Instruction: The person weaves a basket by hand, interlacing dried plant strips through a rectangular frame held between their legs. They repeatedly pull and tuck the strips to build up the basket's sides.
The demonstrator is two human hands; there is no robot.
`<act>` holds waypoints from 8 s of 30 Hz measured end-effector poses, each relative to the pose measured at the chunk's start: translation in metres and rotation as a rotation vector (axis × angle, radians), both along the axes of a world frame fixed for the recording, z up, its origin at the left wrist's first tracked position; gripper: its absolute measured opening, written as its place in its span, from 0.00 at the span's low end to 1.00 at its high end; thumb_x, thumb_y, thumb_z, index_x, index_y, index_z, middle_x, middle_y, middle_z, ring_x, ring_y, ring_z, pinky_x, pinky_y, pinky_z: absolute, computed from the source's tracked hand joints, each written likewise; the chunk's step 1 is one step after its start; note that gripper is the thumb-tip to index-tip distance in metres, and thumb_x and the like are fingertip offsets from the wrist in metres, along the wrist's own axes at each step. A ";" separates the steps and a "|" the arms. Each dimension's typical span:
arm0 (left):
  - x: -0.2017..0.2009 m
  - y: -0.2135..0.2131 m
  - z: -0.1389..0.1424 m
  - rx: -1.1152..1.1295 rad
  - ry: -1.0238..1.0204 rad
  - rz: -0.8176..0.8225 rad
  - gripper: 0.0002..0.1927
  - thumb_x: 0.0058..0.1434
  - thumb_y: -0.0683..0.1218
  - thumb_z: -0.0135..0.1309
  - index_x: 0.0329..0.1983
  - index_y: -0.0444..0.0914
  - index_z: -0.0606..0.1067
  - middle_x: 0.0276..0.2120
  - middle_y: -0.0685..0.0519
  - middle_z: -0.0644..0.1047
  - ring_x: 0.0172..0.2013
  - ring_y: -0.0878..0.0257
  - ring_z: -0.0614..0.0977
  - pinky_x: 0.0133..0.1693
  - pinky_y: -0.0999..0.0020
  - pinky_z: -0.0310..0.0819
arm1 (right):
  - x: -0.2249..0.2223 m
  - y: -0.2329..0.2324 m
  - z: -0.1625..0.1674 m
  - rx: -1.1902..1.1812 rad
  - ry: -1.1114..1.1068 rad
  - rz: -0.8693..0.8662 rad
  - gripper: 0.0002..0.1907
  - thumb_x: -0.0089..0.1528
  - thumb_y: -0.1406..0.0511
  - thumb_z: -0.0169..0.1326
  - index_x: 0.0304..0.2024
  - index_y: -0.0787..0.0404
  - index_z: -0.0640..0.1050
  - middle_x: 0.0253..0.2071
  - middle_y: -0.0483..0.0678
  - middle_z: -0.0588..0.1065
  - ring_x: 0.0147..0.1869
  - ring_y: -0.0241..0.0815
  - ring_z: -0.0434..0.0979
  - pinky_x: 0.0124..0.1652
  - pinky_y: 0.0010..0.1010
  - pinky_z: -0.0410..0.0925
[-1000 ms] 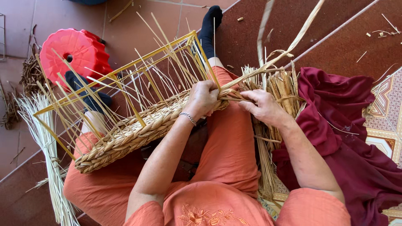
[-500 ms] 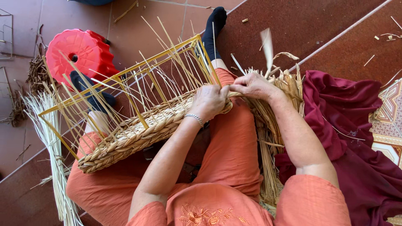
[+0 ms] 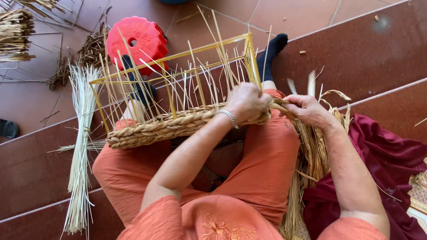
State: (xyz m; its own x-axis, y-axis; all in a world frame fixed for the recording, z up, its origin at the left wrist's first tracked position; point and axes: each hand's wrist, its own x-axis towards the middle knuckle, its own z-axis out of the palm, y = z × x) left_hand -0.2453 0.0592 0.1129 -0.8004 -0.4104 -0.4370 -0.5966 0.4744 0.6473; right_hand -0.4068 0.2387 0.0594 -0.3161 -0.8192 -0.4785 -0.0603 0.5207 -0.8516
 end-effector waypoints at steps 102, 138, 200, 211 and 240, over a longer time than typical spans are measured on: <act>0.154 -0.062 0.049 -0.391 0.382 -0.020 0.11 0.64 0.50 0.56 0.32 0.40 0.81 0.25 0.44 0.81 0.30 0.49 0.84 0.37 0.54 0.77 | 0.283 -0.058 0.092 -0.515 1.132 0.126 0.32 0.57 0.45 0.63 0.42 0.68 0.75 0.34 0.57 0.76 0.37 0.56 0.77 0.37 0.43 0.71; 0.198 -0.052 0.048 -0.290 0.765 -0.117 0.14 0.62 0.52 0.56 0.39 0.35 0.76 0.38 0.46 0.75 0.42 0.49 0.77 0.44 0.54 0.73 | 0.119 -0.098 0.153 0.041 0.096 0.354 0.11 0.65 0.62 0.56 0.36 0.63 0.82 0.23 0.41 0.73 0.24 0.30 0.69 0.26 0.23 0.63; 0.182 -0.046 0.066 -0.139 0.280 -0.259 0.20 0.60 0.53 0.64 0.39 0.32 0.75 0.40 0.46 0.77 0.44 0.51 0.81 0.47 0.57 0.76 | 0.175 -0.078 0.173 -0.365 1.439 0.445 0.05 0.67 0.65 0.58 0.37 0.58 0.81 0.25 0.46 0.75 0.33 0.45 0.79 0.30 0.35 0.69; 0.198 -0.035 0.045 -0.453 0.971 -0.154 0.08 0.65 0.41 0.55 0.46 0.36 0.73 0.48 0.43 0.76 0.48 0.48 0.81 0.48 0.57 0.77 | 0.153 -0.076 0.150 -0.403 0.821 0.398 0.14 0.64 0.58 0.58 0.47 0.59 0.77 0.35 0.48 0.80 0.34 0.40 0.82 0.34 0.32 0.75; 0.134 -0.039 0.041 -0.589 0.142 -0.283 0.09 0.59 0.38 0.55 0.43 0.32 0.75 0.39 0.41 0.80 0.31 0.51 0.83 0.33 0.56 0.79 | 0.196 -0.019 0.128 -0.389 1.224 0.338 0.21 0.62 0.51 0.57 0.35 0.65 0.78 0.31 0.51 0.74 0.37 0.45 0.74 0.39 0.38 0.71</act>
